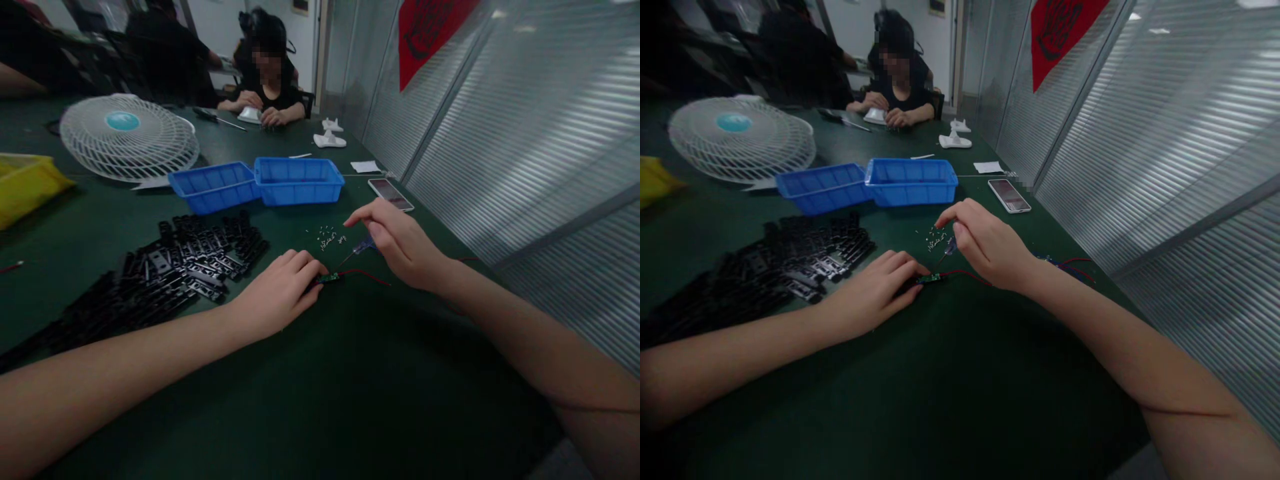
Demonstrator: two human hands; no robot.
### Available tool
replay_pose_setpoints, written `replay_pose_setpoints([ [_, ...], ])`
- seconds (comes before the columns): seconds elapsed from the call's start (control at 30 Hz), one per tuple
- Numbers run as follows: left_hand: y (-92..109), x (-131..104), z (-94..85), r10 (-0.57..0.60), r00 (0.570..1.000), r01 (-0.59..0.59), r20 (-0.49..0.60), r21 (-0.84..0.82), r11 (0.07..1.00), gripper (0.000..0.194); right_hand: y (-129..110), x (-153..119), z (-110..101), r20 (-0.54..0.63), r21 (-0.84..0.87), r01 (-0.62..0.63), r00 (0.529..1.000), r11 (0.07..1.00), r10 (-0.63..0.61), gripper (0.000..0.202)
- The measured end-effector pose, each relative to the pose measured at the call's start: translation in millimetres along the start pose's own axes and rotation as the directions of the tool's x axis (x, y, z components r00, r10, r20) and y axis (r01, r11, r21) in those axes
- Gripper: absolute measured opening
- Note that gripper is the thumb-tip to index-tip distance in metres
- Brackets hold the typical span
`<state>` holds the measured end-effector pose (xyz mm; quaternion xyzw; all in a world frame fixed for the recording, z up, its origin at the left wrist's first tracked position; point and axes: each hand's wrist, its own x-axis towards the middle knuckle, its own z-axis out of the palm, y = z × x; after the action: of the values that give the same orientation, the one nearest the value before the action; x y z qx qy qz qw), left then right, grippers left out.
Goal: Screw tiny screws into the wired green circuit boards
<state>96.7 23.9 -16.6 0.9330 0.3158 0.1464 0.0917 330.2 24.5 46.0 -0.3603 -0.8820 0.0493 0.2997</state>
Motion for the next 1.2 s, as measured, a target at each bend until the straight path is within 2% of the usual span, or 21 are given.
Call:
replay_pose_setpoints([
  [0.13,0.6,-0.1,-1.6,-0.003,1.0,0.003,0.006,-0.006,1.0,0.022,0.1,-5.3,6.8,-0.09,0.076,0.093,0.992,0.993,-0.087,0.021],
  [0.3,0.7,-0.1,-2.0,-0.001,1.0,0.001,0.011,-0.008,1.0,0.022,6.8,-10.6,10.7,-0.201,-0.053,0.253,0.945,0.966,-0.259,0.024],
  [0.47,0.0,-0.3,-1.5,0.002,1.0,-0.002,0.008,-0.028,1.0,0.021,9.0,-12.9,15.7,-0.123,-0.14,0.44,0.881,0.887,-0.456,0.045],
  [0.53,0.0,-0.3,-1.9,-0.001,1.0,0.002,0.009,-0.032,0.999,0.02,5.3,-12.9,16.3,-0.139,-0.133,0.403,0.897,0.905,-0.42,0.048],
  [0.6,-0.1,-0.1,-2.2,-0.003,1.0,0.004,0.016,-0.033,0.999,0.02,0.6,-11.9,15.2,-0.185,-0.13,0.308,0.926,0.942,-0.329,0.047],
  [0.7,-0.7,0.3,-1.9,-0.001,1.0,0.001,0.023,-0.042,0.999,0.02,-3.7,-9.2,12.0,-0.205,-0.03,0.209,0.956,0.978,-0.21,0.039],
  [0.83,-2.3,0.8,-0.4,-0.003,1.0,0.005,0.03,-0.056,0.998,0.022,-1.5,-7.3,10.0,-0.269,0.141,0.163,0.955,0.977,-0.121,0.024],
  [0.93,-2.9,1.5,0.6,-0.011,0.999,0.013,0.037,-0.053,0.999,0.022,1.4,-6.7,8.4,-0.293,0.159,0.14,0.952,0.977,-0.088,0.016],
  [1.03,-2.4,2.6,1.0,-0.01,0.999,0.013,0.049,-0.055,0.998,0.022,3.5,-5.7,5.5,-0.199,0.104,0.093,0.977,0.99,-0.071,0.013],
  [1.13,-1.8,3.3,0.9,-0.015,0.999,0.017,0.044,-0.056,0.998,0.023,5.3,-5.2,3.2,-0.04,0.041,0.016,0.999,0.999,-0.014,0.024],
  [1.2,-1.7,3.0,0.9,-0.019,0.999,0.022,0.038,-0.058,0.998,0.023,5.6,-5.4,2.8,0.008,0.065,-0.036,0.999,0.997,0.036,0.025],
])
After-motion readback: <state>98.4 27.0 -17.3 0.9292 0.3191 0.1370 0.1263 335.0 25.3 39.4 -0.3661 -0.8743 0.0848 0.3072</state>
